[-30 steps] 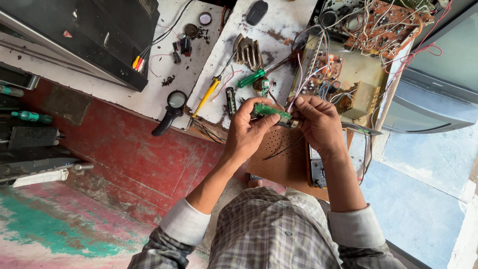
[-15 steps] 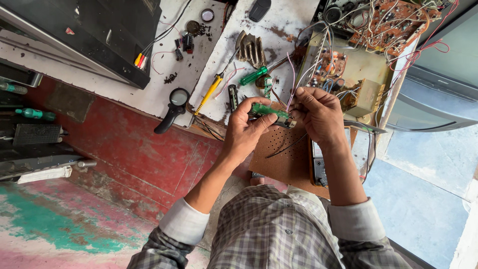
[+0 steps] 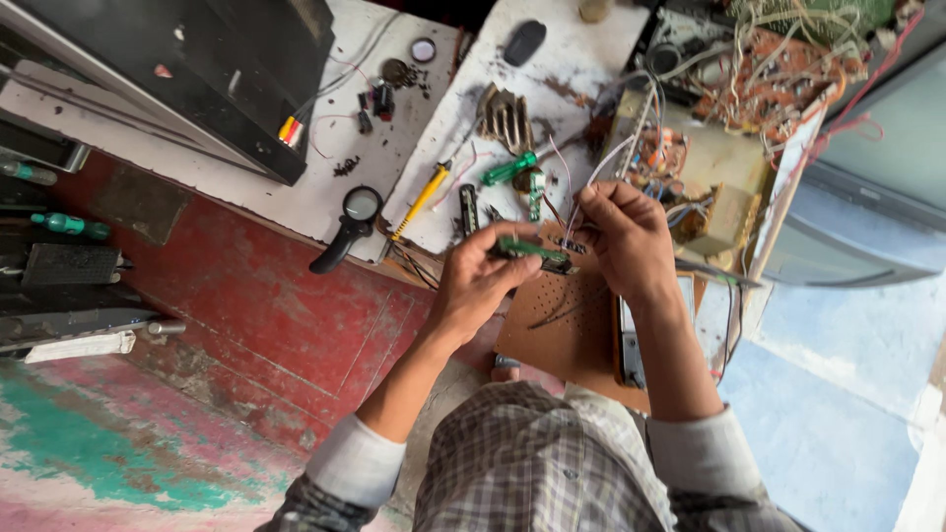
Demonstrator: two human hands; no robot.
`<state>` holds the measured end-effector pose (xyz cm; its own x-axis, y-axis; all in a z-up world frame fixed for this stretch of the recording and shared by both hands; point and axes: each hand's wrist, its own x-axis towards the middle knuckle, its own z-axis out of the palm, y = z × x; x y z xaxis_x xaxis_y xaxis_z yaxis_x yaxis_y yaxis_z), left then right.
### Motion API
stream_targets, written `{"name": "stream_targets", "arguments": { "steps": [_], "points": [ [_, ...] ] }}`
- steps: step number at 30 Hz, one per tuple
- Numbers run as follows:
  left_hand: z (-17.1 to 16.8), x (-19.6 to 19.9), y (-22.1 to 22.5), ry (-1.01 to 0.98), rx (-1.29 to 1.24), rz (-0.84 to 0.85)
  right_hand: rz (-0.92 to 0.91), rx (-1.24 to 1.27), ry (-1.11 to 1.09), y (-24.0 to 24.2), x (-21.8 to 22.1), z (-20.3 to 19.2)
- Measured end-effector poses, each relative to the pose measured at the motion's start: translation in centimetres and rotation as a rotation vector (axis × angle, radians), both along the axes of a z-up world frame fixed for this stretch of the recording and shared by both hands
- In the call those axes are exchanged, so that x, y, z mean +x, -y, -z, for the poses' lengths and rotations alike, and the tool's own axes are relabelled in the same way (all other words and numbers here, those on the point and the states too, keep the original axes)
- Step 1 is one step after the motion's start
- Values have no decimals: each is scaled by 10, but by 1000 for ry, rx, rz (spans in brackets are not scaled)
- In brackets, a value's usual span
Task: The person uses a multimeter to test various points on a circuit board inside a disassembled television. They then use a soldering iron to reflow or repair solder joints on the board and a small green circuit module.
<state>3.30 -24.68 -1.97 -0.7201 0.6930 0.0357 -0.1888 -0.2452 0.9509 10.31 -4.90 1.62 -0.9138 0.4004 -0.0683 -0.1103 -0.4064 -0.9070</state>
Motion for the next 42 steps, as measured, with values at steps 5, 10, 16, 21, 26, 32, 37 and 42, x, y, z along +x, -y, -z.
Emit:
{"name": "stream_targets", "arguments": {
  "steps": [5,10,16,21,26,32,37,42],
  "points": [
    [-21,-23,35,-394,-13,-66,-170,291,-105,21,-4,-20],
    [-57,-26,42,-722,-419,-207,-232,397,-116,41,-24,-28],
    [-71,-19,43,-693,-181,-413,-158,459,-55,70,-33,-33],
    [-43,-12,59,-353,-1,-344,-294,582,41,112,-34,-21],
    [-8,2,91,-59,43,-472,-382,811,128,140,-33,-4],
    [10,8,126,-34,-35,-655,-202,1111,137,119,-88,77],
    [-12,15,153,-42,-11,-579,-283,1729,382,135,-145,177],
    [-16,19,175,-131,-315,-609,773,1947,395,175,-158,226]
  ]
}}
